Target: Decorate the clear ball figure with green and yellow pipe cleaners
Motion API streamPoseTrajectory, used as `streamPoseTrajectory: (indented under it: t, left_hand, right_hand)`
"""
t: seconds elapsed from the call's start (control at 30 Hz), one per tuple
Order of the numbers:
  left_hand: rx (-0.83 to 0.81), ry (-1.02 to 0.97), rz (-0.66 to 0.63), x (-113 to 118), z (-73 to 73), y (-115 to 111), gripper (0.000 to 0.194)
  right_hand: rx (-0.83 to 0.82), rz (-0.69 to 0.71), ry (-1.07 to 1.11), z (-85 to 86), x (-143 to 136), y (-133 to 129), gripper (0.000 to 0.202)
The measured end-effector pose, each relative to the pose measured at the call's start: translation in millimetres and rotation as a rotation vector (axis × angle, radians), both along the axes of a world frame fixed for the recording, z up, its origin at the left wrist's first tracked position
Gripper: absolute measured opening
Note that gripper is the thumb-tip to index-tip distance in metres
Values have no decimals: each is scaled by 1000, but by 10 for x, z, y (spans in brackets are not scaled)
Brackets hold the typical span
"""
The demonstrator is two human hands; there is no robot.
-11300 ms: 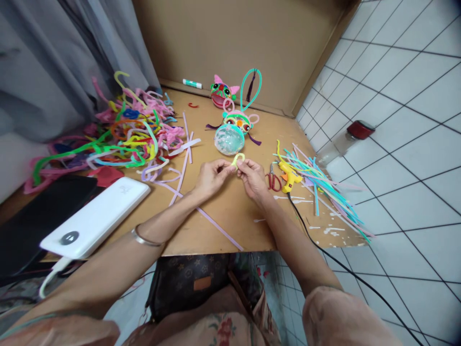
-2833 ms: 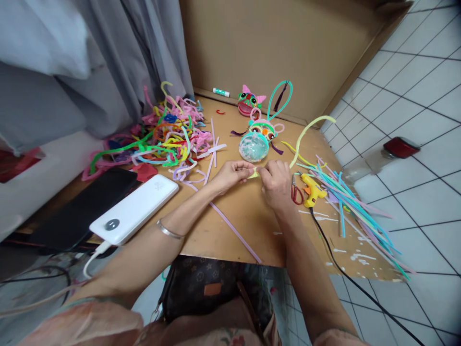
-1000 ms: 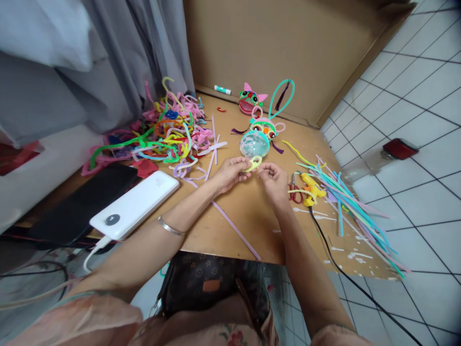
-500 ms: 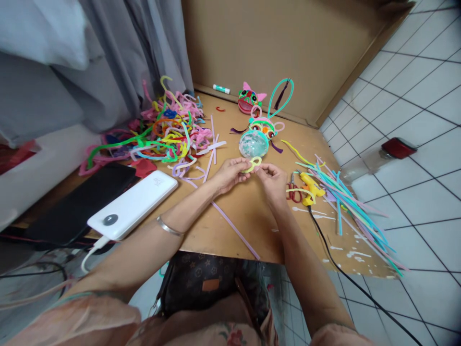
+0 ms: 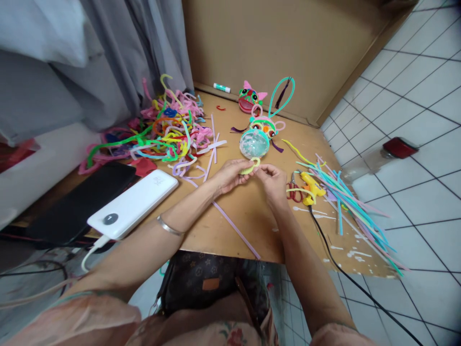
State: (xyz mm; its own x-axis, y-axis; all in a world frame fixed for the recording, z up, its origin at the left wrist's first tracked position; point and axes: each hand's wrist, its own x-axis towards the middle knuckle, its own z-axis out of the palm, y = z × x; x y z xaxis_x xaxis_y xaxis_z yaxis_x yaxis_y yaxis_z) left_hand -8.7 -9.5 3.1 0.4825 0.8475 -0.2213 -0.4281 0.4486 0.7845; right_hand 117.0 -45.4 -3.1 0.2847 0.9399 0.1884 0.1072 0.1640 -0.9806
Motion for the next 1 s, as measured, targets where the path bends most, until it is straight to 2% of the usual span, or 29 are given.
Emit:
streamPoseTrajectory:
  t: [0.33, 0.6, 0.83, 1.0]
  left_hand:
    - [-34, -39, -72, -26, -17, 15, 10]
    - [140, 92, 81, 22, -60, 7, 15]
    - [158, 75, -1, -20, -18, 17, 11]
    - [194, 84, 33, -21, -50, 36, 18]
  right_hand:
    - [-33, 36, 106, -11, 38, 6, 14]
    - [-76, 51, 104, 24, 22, 0, 15]
    - [-115, 46, 42, 81, 59, -3, 19]
    - [-80, 32, 23, 82, 46, -7, 21]
